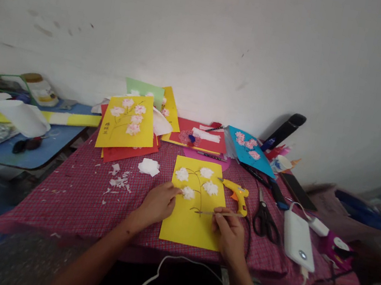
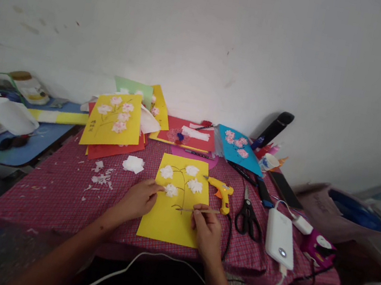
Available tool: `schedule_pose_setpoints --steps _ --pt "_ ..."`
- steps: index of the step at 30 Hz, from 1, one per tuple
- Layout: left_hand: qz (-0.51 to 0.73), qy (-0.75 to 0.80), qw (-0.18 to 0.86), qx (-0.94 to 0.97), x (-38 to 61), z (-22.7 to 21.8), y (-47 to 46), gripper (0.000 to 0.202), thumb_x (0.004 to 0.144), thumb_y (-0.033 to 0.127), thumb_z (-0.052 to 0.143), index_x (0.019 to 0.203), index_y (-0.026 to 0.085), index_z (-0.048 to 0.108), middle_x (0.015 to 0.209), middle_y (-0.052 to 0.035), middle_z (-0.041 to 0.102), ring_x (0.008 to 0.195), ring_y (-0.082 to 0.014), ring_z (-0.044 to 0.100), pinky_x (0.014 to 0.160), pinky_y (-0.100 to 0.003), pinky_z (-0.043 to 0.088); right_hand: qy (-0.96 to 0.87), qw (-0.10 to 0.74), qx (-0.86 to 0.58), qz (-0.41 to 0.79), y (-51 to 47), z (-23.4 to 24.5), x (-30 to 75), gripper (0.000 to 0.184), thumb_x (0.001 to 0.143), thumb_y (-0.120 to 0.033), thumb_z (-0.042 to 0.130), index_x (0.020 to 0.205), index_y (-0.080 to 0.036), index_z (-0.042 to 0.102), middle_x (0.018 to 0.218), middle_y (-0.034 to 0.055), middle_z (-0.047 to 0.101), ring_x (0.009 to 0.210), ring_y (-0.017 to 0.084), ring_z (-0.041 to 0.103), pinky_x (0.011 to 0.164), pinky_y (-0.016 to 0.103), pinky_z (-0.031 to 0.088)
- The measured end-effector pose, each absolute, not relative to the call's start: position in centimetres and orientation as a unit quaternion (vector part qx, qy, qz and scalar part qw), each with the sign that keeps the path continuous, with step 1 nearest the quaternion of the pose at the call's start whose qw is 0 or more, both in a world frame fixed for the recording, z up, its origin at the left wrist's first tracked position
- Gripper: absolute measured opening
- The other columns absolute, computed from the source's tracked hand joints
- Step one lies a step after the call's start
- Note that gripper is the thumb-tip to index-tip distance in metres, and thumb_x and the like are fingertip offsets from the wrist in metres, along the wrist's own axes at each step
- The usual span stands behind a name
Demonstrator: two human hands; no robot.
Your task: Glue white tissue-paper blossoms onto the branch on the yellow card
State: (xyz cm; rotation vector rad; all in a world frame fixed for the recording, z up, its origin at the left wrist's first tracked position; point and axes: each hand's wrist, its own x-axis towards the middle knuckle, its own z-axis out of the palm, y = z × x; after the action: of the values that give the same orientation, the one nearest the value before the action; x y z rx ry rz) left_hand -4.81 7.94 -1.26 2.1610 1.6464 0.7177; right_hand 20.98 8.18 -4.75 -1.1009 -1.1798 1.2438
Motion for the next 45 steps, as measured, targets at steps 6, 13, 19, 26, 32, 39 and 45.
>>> schedule_pose_setpoints --steps 6,13,19,26,32,39,45 --pt "0.249 0.598 0.159 0.745 -4.6 -1.2 8.0 0.027 0.093 0.017 0.049 0.113 0.018 0.067 0.11 -0.0077 0.069 0.104 -0.0215 0.062 0.093 -0.032 0.048 -0.499 0.513 -0.47 0.516 8.1 -4.6 21.0 0.023 0.087 -0.04 0.069 0.096 -0.019 0.067 0.066 -0.0009 0.058 0.055 0.013 0.051 0.053 0.026 0.039" --pt "0.169 0.627 0.112 0.752 -3.6 -0.7 8.2 0.021 0.098 0.031 0.05 0.111 0.022 0.064 0.102 -0.0066 0.066 0.092 -0.0212 0.063 0.079 -0.03 0.048 -0.501 0.514 -0.476 0.509 8.1 -4.3 20.8 0.023 0.086 -0.041 0.07 0.094 -0.02 0.069 0.067 -0.0008 0.059 0.055 0.013 0.052 0.053 0.026 0.039" --pt "0.127 0.636 0.077 0.757 -3.1 -0.8 8.5 0.026 0.102 0.034 0.042 0.102 0.022 0.065 0.095 -0.0061 0.064 0.085 -0.0206 0.063 0.073 -0.03 0.046 -0.499 0.517 -0.469 0.513 8.1 -4.5 20.9 0.021 0.085 -0.039 0.071 0.094 -0.021 0.069 0.066 -0.0014 0.058 0.055 0.013 0.051 0.053 0.026 0.039" --pt "0.152 0.634 0.077 0.754 -3.3 -1.0 8.4 0.025 0.102 0.032 0.043 0.102 0.022 0.065 0.095 -0.0055 0.065 0.087 -0.0198 0.063 0.076 -0.029 0.046 -0.498 0.515 -0.472 0.514 8.1 -4.6 20.9 0.023 0.085 -0.042 0.071 0.095 -0.021 0.069 0.067 -0.0016 0.058 0.055 0.014 0.051 0.053 0.027 0.039" --pt "0.171 0.628 0.091 0.754 -3.4 -1.2 8.4 0.025 0.101 0.032 0.043 0.101 0.021 0.065 0.096 -0.0058 0.065 0.09 -0.0198 0.062 0.079 -0.03 0.046 -0.497 0.513 -0.474 0.514 8.1 -4.4 20.9 0.023 0.085 -0.042 0.071 0.093 -0.021 0.069 0.065 -0.0015 0.058 0.055 0.014 0.051 0.053 0.027 0.04" --pt "0.196 0.625 0.114 0.747 -3.8 -1.0 7.9 0.015 0.091 0.016 0.05 0.096 0.02 0.064 0.094 -0.005 0.063 0.089 -0.0191 0.06 0.079 -0.03 0.046 -0.499 0.516 -0.471 0.513 8.2 -4.6 21.0 0.022 0.085 -0.042 0.07 0.093 -0.022 0.069 0.065 -0.0013 0.058 0.055 0.015 0.051 0.052 0.028 0.039" --pt "0.161 0.567 0.105 0.801 -4.0 -0.6 7.3 0.024 0.089 0.015 0.05 0.101 0.023 0.07 0.095 -0.0069 0.058 0.092 -0.0219 0.057 0.082 -0.034 0.047 -0.5 0.517 -0.462 0.519 8.1 -4.3 20.8 0.019 0.086 -0.038 0.07 0.094 -0.021 0.069 0.067 -0.0017 0.058 0.054 0.013 0.052 0.052 0.026 0.04"
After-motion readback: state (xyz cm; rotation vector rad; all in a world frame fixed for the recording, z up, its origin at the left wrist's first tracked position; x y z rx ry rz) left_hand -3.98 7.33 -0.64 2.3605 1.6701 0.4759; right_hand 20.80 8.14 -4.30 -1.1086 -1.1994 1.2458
